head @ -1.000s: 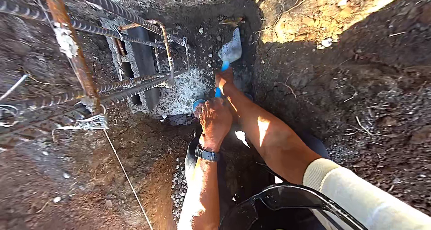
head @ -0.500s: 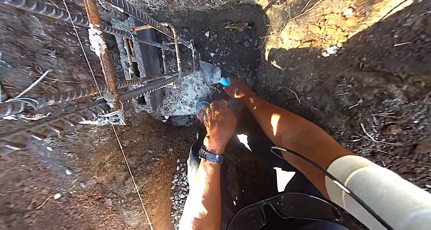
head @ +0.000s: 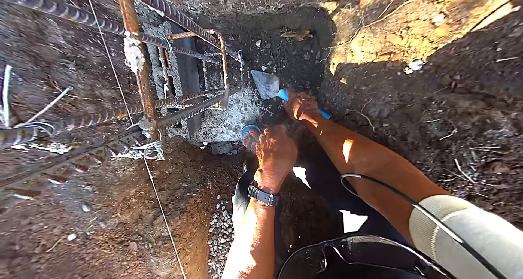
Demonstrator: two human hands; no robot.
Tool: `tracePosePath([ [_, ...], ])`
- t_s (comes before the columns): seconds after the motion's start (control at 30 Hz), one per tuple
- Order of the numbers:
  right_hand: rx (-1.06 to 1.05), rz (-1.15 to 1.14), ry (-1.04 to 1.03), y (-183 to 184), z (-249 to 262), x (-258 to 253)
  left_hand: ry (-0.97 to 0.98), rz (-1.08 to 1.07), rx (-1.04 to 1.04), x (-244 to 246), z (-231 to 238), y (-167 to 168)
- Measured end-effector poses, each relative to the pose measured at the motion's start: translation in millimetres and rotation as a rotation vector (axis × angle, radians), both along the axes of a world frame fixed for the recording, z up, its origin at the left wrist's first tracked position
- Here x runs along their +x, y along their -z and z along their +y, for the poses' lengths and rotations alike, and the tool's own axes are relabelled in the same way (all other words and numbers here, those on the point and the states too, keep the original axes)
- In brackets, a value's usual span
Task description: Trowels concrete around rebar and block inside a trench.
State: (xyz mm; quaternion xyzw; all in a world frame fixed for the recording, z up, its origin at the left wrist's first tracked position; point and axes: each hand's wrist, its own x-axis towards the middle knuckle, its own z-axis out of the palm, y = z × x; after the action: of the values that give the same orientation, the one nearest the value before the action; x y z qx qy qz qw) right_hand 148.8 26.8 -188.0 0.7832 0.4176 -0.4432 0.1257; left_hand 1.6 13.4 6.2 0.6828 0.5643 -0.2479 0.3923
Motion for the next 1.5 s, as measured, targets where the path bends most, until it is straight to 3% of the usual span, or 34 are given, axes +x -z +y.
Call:
tracePosePath([
  [0.53, 0.048, -0.113, -0.011, 17.7, 36.4, 57.0, 0.053, -0.002, 0.017, 4.2, -5.8, 0.9],
  [0.77, 0.067, -0.174, 0.019, -7.5, 52.2, 58.1, 0.07, -0.01, -0.018, 8.3, -6.8, -0.2],
  [0.93, 0.025, -0.203, 0.022, -8.9, 102.5, 80.4, 0.057, -0.017, -0.072, 11.3, -0.1, -4.0],
  [1.13, 0.116, -0.278, 0.042, -14.4, 93.3, 75.7, 0.043, -0.043, -0.057, 9.8, 4.8, -2.7],
  [1.3, 0.084, -0.288, 0.012, -32.9, 94.6, 79.7, 0.027, -0.048, -0.076, 10.1, 8.0, -4.4],
  [1.5, 0.159, -0.278, -0.055, -90.0, 79.1, 83.8, 0.026, -0.09, -0.087, 15.3, 11.2, -10.2],
])
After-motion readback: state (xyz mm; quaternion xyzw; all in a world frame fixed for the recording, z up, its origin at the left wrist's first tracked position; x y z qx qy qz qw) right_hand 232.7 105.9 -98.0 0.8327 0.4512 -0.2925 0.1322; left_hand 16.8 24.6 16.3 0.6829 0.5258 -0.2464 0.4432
